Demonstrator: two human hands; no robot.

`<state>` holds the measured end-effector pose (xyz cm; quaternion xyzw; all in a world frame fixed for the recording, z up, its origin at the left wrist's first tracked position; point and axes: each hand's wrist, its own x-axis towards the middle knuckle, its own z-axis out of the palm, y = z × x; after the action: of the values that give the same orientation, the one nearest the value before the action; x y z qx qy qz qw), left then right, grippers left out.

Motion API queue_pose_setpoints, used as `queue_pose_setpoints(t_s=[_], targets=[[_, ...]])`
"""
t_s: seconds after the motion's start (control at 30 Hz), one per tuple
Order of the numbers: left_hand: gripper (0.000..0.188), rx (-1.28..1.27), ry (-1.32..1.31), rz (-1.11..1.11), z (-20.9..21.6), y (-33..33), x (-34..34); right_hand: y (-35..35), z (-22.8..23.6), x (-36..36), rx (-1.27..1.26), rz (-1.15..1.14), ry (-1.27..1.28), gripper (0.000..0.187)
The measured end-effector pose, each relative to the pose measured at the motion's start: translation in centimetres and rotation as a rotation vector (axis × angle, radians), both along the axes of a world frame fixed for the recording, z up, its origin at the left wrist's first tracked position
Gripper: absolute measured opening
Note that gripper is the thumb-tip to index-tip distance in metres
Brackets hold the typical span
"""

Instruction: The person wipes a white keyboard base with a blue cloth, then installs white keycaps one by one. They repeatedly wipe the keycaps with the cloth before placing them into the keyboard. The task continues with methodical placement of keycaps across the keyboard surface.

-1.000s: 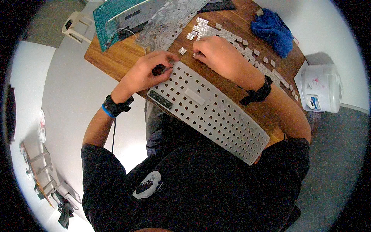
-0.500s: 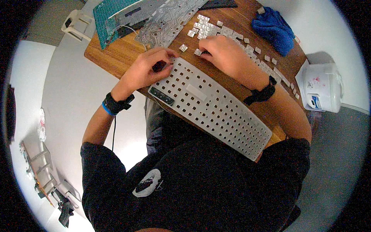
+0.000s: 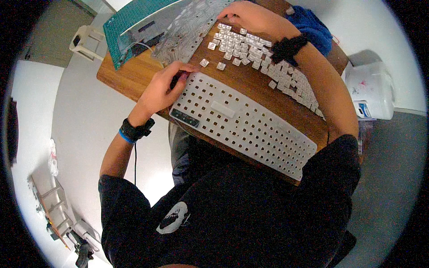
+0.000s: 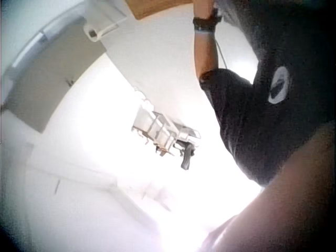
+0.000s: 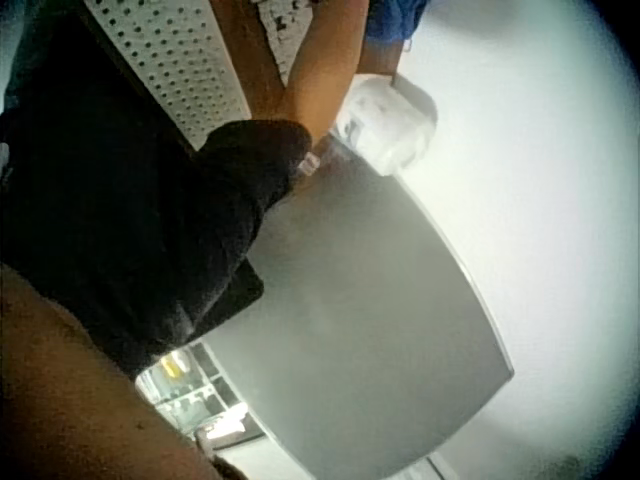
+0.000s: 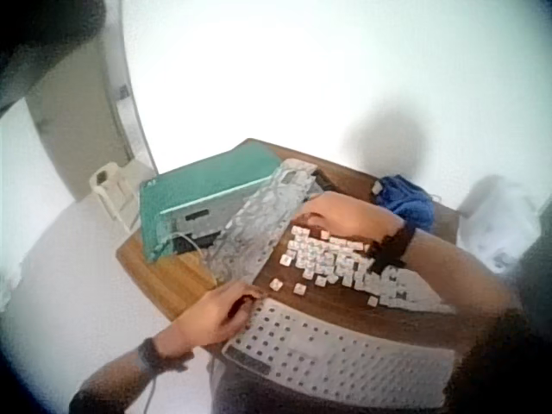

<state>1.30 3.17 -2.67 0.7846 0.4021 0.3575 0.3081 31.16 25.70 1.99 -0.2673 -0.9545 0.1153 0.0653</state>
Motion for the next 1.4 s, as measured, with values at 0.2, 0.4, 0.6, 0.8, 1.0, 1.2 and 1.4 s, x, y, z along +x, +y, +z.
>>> queue_pose_setpoints(t_s=[0.2, 0.4, 0.6, 0.8, 1.0, 1.2, 1.4], targets=[[0.025, -0.042, -0.016, 0.013, -0.1, 0.2, 0.1, 1.6, 1.8, 0.4, -0.16, 0.189, -0.133, 0.04], [0.025, -0.022, -0.029, 0.035, 0.2, -0.1, 0.3, 2.0, 0.8, -0.4, -0.18, 0.218, -0.057, 0.04], [0.026, -0.034, -0.019, 0.058, 0.1, -0.3, 0.1, 0.0, 3.3, -1.8, -0.286, 0.079, -0.094, 0.038], [0.028, -0.032, 0.024, 0.028, 0.3, 0.1, 0.0, -2.2, 4.7, -1.4, -0.145, -0.063, -0.11, 0.033], [0.028, -0.011, -0.008, 0.025, 0.1, -0.2, 0.0, -6.9, 7.3, -1.4, -0.045, -0.113, 0.138, 0.028], [0.03, -0.003, -0.018, 0.015, -0.3, -0.1, 0.0, -12.0, 3.9, -0.7, -0.211, -0.059, 0.308, 0.029], [0.033, 0.009, -0.013, 0.018, -0.2, -0.2, 0.1, -16.8, 1.3, -2.2, -0.469, -0.011, 0.307, 0.031]])
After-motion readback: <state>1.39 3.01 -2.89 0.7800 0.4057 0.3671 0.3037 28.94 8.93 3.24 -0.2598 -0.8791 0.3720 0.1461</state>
